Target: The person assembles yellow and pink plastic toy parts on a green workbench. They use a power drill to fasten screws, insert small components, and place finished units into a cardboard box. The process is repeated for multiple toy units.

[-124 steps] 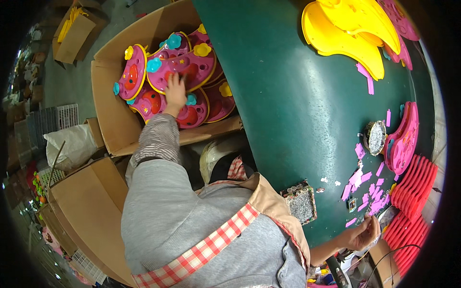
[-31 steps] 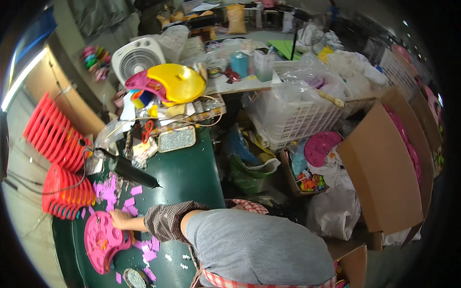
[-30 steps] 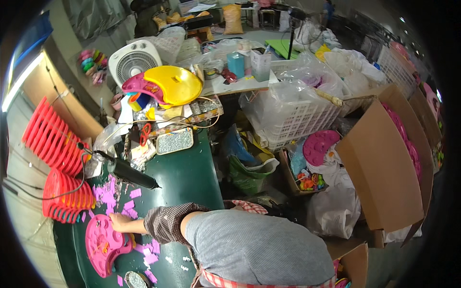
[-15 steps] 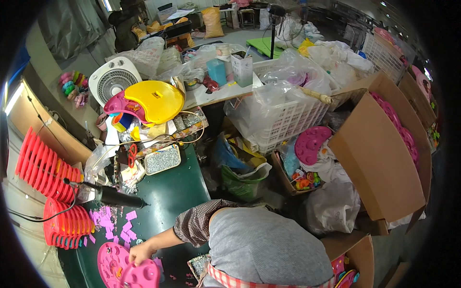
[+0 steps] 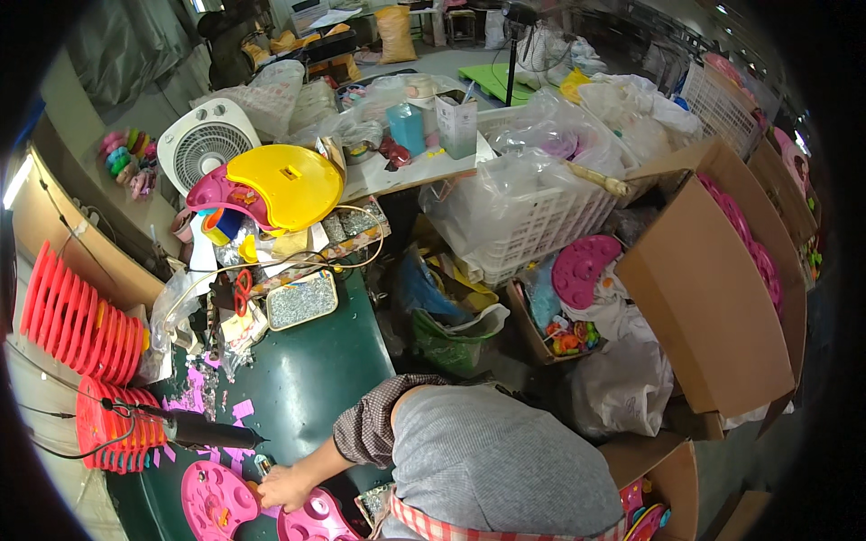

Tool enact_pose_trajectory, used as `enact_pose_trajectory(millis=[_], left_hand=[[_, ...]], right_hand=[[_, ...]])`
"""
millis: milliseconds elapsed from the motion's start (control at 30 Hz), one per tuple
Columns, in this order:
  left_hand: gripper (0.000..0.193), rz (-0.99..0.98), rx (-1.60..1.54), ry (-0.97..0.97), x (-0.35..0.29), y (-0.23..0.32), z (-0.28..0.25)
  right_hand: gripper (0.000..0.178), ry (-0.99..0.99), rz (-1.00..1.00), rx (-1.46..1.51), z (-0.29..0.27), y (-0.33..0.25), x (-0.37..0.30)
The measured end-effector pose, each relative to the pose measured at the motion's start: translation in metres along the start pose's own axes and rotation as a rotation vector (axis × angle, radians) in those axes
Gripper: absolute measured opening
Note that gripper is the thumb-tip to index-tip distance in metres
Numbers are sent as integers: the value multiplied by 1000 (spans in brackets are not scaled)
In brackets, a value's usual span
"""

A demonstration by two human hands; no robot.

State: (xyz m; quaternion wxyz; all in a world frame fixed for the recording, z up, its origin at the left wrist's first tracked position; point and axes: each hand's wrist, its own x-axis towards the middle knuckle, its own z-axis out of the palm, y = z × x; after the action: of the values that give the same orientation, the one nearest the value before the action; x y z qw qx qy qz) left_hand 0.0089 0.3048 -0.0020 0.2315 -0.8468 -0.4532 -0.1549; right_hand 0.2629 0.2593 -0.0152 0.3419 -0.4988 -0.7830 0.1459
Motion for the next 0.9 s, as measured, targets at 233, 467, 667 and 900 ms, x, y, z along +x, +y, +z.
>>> enact_pose_trajectory(millis=[233, 467, 667, 900], left_hand=[[61, 4, 5, 10, -9, -4, -1], [59, -41, 382, -75, -222, -96, -79], [60, -849, -318, -23, -223, -87, -128], [46, -1313, -1472, 636, -214, -34, -268]], right_hand=[[44, 52, -735, 383, 58, -53, -17], [18, -122, -537, 553, 15, -84, -60], [40, -198, -265, 424, -28, -75, -40], [24, -324, -267, 451, -28, -111, 0]])
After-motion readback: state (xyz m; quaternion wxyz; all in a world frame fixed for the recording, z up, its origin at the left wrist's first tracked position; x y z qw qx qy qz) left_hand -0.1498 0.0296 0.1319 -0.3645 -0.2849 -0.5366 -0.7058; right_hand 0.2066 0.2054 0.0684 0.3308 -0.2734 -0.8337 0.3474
